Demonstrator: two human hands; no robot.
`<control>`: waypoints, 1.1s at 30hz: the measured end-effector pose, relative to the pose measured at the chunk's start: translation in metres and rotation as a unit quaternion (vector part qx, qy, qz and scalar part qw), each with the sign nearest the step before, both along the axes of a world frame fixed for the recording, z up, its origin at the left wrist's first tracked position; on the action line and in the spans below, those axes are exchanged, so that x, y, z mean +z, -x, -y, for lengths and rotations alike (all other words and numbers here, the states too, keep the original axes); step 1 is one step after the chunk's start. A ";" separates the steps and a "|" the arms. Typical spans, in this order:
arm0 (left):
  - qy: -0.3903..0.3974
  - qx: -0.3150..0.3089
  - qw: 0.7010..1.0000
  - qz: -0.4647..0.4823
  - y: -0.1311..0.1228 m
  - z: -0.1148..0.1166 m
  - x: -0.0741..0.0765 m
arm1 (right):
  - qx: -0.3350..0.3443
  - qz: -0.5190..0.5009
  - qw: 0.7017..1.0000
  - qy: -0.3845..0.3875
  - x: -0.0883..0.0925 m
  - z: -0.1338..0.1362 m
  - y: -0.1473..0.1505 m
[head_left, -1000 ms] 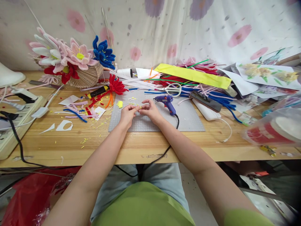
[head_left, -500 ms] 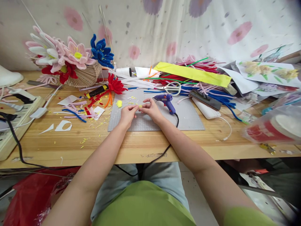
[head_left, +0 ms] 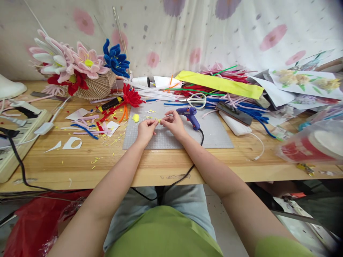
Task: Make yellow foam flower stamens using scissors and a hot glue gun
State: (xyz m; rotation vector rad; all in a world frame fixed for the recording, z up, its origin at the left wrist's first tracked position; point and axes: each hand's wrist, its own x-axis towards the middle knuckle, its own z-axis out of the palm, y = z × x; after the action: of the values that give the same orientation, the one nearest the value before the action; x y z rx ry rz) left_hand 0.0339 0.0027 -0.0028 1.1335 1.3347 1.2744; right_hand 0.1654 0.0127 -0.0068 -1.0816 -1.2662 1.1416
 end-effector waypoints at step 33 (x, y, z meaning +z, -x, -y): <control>-0.011 0.009 0.999 0.050 -0.002 0.003 0.003 | 0.074 -0.060 0.995 0.029 -0.002 0.000 0.001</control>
State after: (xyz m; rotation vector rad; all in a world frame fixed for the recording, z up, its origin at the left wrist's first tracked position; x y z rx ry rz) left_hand 0.0362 -0.0006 0.0001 1.0623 1.2622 1.3434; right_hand 0.1639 0.0127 -0.0090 -0.9587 -1.2401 1.3425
